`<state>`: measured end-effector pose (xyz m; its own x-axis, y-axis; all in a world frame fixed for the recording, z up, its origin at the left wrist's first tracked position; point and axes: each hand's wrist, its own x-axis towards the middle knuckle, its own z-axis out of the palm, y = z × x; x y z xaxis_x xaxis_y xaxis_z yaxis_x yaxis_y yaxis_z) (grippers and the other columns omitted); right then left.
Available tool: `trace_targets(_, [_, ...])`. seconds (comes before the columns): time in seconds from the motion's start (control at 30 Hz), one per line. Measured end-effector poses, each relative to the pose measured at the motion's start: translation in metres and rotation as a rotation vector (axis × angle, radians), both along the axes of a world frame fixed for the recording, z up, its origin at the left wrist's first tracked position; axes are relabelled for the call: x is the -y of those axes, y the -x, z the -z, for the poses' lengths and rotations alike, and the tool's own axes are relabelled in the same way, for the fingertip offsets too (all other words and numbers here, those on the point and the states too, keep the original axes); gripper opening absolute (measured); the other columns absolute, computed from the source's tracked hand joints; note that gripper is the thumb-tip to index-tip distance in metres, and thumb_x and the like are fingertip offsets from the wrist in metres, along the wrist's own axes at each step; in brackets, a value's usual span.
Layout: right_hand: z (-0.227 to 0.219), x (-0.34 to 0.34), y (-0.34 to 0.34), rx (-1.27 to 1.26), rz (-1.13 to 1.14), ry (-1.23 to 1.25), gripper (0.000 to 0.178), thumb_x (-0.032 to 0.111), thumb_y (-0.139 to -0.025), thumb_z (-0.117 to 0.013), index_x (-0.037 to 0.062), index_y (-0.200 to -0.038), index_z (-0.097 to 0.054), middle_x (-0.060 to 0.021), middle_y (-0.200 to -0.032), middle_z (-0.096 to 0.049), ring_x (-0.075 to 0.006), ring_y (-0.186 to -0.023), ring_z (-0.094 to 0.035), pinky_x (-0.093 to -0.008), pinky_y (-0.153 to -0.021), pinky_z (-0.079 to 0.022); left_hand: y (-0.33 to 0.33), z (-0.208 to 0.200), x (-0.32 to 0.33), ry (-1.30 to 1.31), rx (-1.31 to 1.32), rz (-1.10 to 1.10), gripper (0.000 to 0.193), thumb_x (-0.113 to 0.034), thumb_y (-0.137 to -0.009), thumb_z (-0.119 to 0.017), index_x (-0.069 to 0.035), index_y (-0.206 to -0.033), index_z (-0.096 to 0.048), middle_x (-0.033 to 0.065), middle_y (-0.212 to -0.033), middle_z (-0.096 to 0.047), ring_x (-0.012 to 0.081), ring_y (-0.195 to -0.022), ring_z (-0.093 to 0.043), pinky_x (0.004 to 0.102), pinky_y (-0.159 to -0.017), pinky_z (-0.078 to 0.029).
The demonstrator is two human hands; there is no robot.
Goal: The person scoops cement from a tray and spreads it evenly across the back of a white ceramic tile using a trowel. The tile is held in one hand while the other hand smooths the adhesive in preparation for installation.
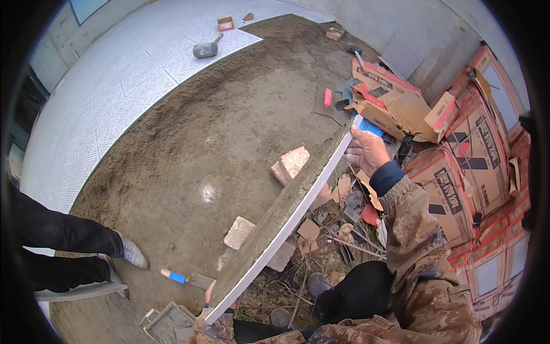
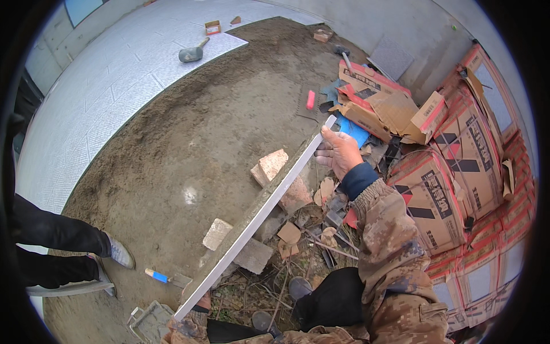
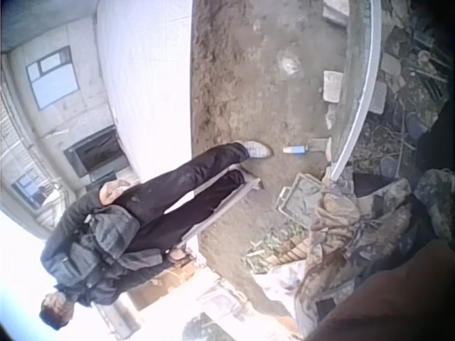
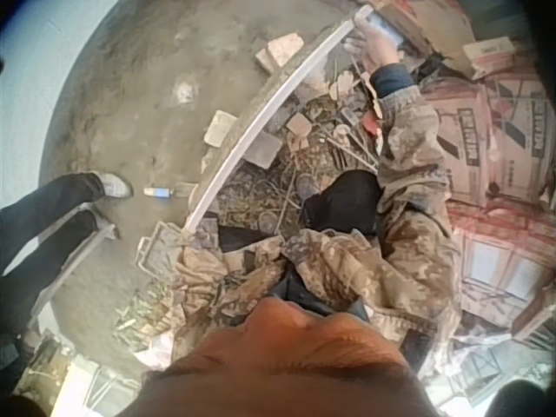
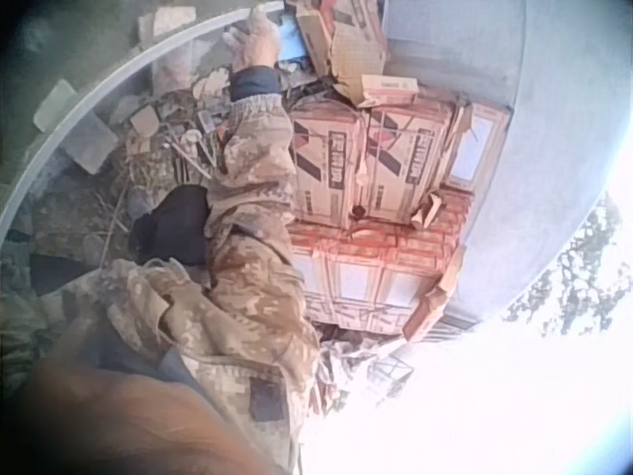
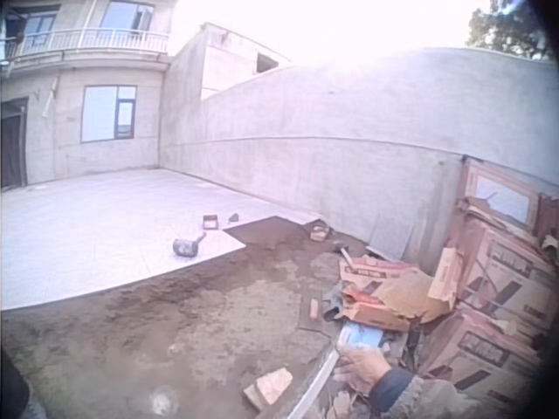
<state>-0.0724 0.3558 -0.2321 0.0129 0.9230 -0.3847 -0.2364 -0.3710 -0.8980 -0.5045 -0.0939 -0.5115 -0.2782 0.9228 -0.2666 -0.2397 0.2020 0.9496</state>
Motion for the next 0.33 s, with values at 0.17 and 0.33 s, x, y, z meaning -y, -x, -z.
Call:
trace_targets(0.17, [0.008, -0.021, 0.015, 0.209, 0.024, -0.215, 0.072, 0.037, -0.086, -0.076, 0.0043, -0.142, -0.045, -0.0086, -0.121, -0.060, -0.0209, -0.110, -0.054, -0.0396, -0.089, -0.045, -0.017, 0.008, -0.007, 0.103, -1.251, 0.061, 0.033, -0.026, -0.098, -0.058, -0.004, -0.121, -0.065, 0.0142, -0.115, -0.071, 0.0283, -0.105, -0.069, 0.0428, -0.083, -0.061])
trace_targets(0.33, [0.026, -0.038, 0.005, 0.194, -0.043, -0.278, 0.077, 0.039, -0.085, -0.075, 0.0081, -0.148, -0.042, -0.0065, -0.136, -0.055, -0.0268, -0.131, -0.044, -0.0472, -0.112, -0.026, -0.031, 0.019, -0.012, 0.224, -0.801, -0.251, 0.036, -0.029, -0.094, -0.064, -0.007, -0.122, -0.066, 0.0127, -0.113, -0.072, 0.0271, -0.102, -0.071, 0.0413, -0.078, -0.063])
